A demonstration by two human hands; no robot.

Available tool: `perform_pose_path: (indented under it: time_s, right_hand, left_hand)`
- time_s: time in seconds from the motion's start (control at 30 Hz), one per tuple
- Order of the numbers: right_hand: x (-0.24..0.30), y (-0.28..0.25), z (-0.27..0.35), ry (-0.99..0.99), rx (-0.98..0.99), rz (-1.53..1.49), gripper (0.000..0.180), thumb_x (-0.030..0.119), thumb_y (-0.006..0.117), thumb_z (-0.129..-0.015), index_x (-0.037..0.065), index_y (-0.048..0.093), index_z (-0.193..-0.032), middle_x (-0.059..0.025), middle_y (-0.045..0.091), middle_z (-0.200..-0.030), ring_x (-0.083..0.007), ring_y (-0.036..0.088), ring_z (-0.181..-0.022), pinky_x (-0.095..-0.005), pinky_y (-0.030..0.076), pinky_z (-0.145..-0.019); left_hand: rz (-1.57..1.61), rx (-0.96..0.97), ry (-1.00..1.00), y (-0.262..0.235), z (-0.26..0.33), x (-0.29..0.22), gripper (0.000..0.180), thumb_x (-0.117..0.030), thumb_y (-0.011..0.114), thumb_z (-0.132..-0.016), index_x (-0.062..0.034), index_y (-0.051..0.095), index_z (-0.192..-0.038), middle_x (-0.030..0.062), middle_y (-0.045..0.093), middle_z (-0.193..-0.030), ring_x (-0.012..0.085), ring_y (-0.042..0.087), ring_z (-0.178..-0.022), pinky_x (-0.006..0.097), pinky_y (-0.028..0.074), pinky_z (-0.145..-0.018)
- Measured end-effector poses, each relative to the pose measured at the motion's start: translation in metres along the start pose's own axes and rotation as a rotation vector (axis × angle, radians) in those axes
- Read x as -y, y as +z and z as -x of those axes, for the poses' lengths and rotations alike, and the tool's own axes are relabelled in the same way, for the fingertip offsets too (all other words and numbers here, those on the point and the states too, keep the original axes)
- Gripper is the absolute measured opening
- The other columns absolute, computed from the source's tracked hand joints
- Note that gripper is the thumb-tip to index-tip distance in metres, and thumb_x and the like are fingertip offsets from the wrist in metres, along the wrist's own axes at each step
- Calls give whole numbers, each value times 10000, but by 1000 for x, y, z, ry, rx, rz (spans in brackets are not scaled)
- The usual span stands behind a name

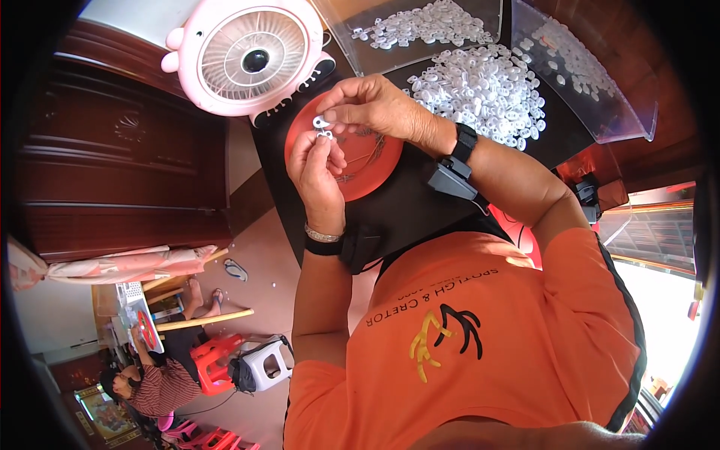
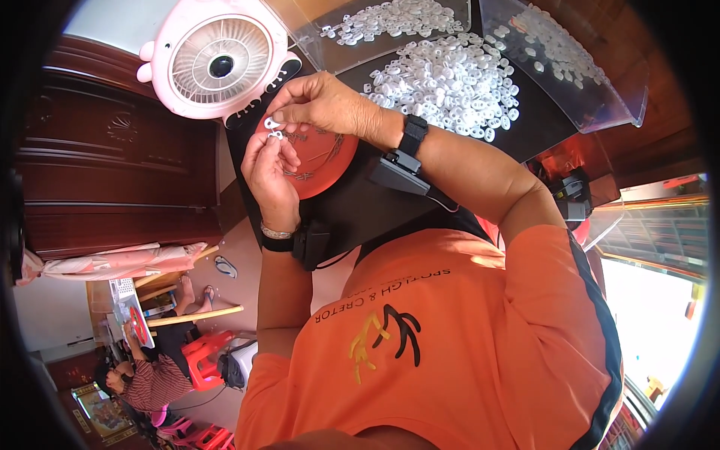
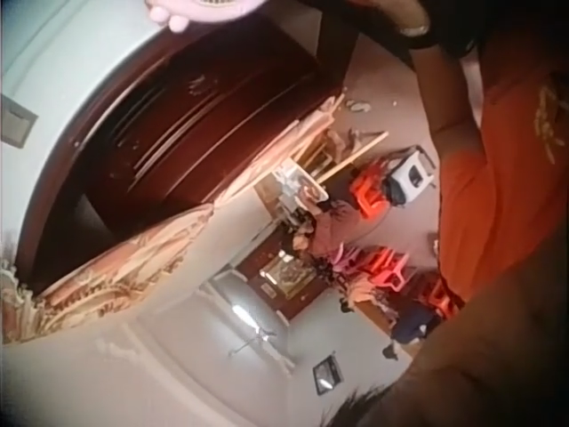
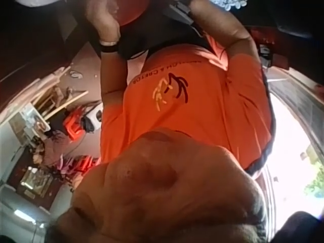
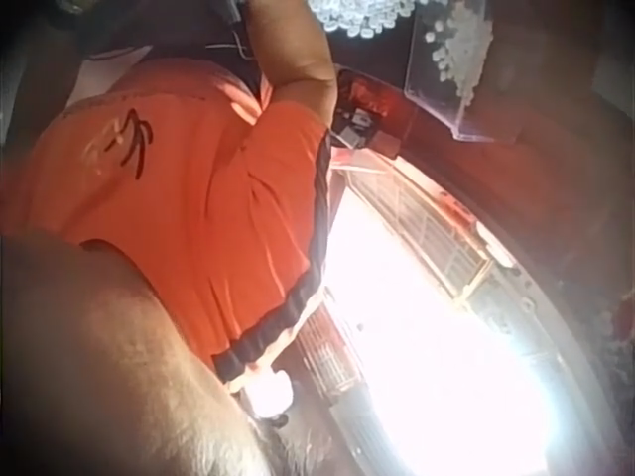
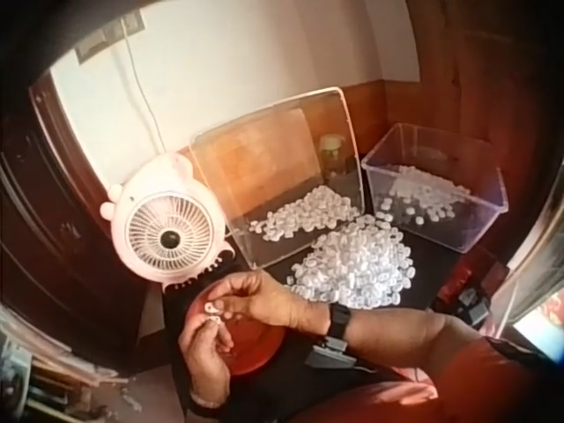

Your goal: Manual assembly of small white plastic components by inserting metal pins.

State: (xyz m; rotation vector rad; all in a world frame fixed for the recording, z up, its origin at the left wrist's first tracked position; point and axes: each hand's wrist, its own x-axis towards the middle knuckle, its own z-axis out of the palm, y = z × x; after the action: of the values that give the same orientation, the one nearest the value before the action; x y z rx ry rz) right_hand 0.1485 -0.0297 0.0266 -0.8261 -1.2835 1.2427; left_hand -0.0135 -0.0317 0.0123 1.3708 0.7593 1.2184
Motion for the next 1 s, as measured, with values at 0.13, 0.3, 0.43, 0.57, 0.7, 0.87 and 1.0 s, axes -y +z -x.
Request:
perform_pose_path:
  time_s: [0.13,0.3,0.43,0.57,0.7,0.87,1.0]
  right_hand:
    - [5,2,2,-23,12,-24,150,138,650,-857,25,677,-953,-13,660,-775,-55,586,-695,-197,475,-603]
    - [2,2,1,-216,74,345,168,123,653,-841,4,680,-957,-23,677,-824,-105,605,-767,-266,489,-753]
    - [2,-1,2,-238,194,268,189,92,637,-840,13,667,-1009,-17,674,-840,-107,598,-784,-273,481,-764]
    - [0,-7,0,-84,225,159,180,108,615,-867,24,664,-1019,-13,658,-826,-90,573,-746,-253,478,-717]
    - [2,-9,0,-31,135,181,184,225,624,-890,51,654,-941,25,608,-796,-48,551,-745,-207,462,-666]
    - [0,-12,-3,56,51,184,186,212,632,-876,48,661,-958,35,597,-761,-32,526,-679,-179,434,-602]
    - [4,-8,-2,85,33,195,191,193,634,-867,39,674,-974,36,588,-718,-30,512,-627,-169,428,-576]
  left_hand:
    - [20,-28,21,1,0,-1,135,-143,477,-900,-42,531,-827,23,546,-654,74,477,-540,192,336,-503]
    - [81,-43,56,3,1,-5,158,-162,492,-886,-39,531,-795,28,556,-642,90,506,-556,202,356,-510]
    - [154,5,-8,-4,-4,-1,160,-165,448,-900,-44,497,-808,64,558,-671,142,512,-553,233,379,-524]
    - [300,71,-42,-5,-5,2,164,-167,435,-900,-46,495,-807,80,552,-674,173,520,-580,267,388,-542]
    - [266,91,-47,0,-4,-1,161,-169,440,-898,-47,493,-807,66,527,-655,157,499,-567,255,377,-532]
    - [30,-1,-48,0,-2,1,141,-148,483,-877,-52,503,-776,19,491,-618,91,451,-517,207,327,-477]
    - [-16,-11,-74,1,-2,1,139,-135,520,-853,-56,513,-739,-10,472,-598,55,420,-492,188,296,-449]
